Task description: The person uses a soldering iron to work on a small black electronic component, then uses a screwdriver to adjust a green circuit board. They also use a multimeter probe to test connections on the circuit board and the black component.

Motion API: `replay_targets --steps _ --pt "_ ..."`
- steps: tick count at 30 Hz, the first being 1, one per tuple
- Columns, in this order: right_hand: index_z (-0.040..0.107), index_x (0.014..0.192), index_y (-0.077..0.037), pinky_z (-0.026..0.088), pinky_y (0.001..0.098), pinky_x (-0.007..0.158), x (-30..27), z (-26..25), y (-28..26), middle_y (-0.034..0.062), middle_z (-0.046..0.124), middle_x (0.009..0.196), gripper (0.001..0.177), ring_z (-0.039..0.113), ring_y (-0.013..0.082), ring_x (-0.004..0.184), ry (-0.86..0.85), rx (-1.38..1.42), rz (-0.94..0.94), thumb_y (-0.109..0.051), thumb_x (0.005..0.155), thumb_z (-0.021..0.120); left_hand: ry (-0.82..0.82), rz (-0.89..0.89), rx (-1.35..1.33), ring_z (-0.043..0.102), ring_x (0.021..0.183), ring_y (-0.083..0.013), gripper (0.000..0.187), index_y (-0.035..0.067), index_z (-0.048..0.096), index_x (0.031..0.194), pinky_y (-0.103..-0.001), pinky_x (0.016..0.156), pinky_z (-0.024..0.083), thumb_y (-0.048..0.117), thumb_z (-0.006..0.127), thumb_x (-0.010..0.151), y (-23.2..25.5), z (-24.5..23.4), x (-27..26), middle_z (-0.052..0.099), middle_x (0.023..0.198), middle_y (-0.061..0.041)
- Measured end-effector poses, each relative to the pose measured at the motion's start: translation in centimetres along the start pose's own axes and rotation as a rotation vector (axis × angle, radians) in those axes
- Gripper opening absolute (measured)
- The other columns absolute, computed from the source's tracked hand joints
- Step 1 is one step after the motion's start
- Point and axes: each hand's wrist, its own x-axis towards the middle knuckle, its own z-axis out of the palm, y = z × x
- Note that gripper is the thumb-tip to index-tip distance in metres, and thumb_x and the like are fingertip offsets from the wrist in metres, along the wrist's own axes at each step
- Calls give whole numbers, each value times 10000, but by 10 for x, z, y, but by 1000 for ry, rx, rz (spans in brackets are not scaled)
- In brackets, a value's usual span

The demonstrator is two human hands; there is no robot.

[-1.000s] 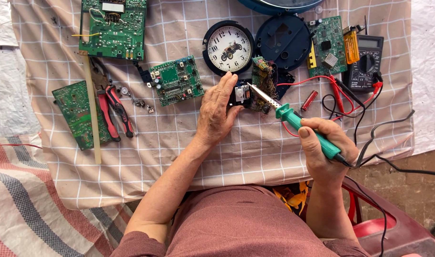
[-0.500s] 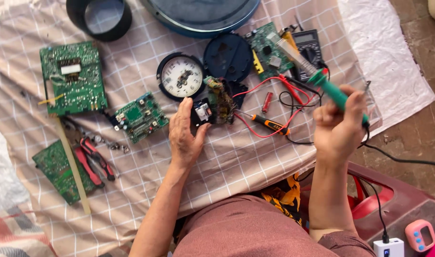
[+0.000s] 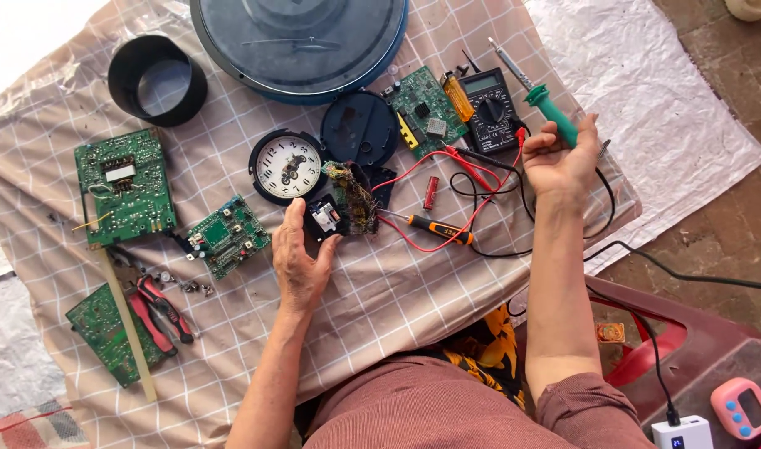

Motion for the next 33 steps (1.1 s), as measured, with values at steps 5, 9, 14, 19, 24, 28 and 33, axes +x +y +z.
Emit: replay_targets --steps 5,9,14,19,24,28,33 --pt "587 948 -10 549 265 593 -7 -4 -1 174 728 842 436 633 159 659 -17 11 76 -412 858 727 0 14 25 600 1234 -356 825 76 527 1496 -467 1082 436 330 897 804 1 -1 2 584 1461 -169" --pt "533 942 -19 526 225 583 -12 -13 -7 156 702 846 364 590 139 640 -51 18 131 -351 935 682 -1 9 24 598 1234 -348 811 74 533 1491 -459 1090 428 335 892 812 2 0 1 585 1456 -166" --pt "587 996 -50 513 196 618 -18 -33 -5 94 718 906 235 573 83 659 -109 -89 147 -258 957 689 3 6 23 596 1243 -345 814 79 535 1492 -457 1095 426 344 894 811 0 0 1 584 1458 -163" --pt "726 1061 -173 508 208 635 -113 9 -9 11 718 835 174 533 58 630 -242 -446 -75 -303 951 691 11 1 33 600 1241 -342 815 87 544 1487 -455 1095 427 363 895 805 -1 1 -1 589 1458 -157" --pt "724 1248 -11 519 399 716 -38 17 -46 154 665 1172 263 617 264 994 -266 -1505 -1297 -86 997 738 -47 35 94 522 1411 -320 759 26 462 1517 -430 1177 379 314 804 904 1 0 0 546 1521 -173" --pt "802 1215 -95 519 451 879 50 -19 -42 219 752 1059 305 688 398 967 -308 -1922 -1243 -230 944 771 -26 8 97 541 1392 -309 777 27 465 1517 -419 1175 380 306 819 884 -1 3 -2 554 1514 -177" --pt "803 1221 -5 529 414 859 22 -10 -14 178 780 1076 323 714 328 939 -622 -1803 -1278 15 933 657 -68 -1 39 506 1432 -337 760 71 457 1527 -465 1184 345 338 786 896 -4 4 -4 517 1551 -188"
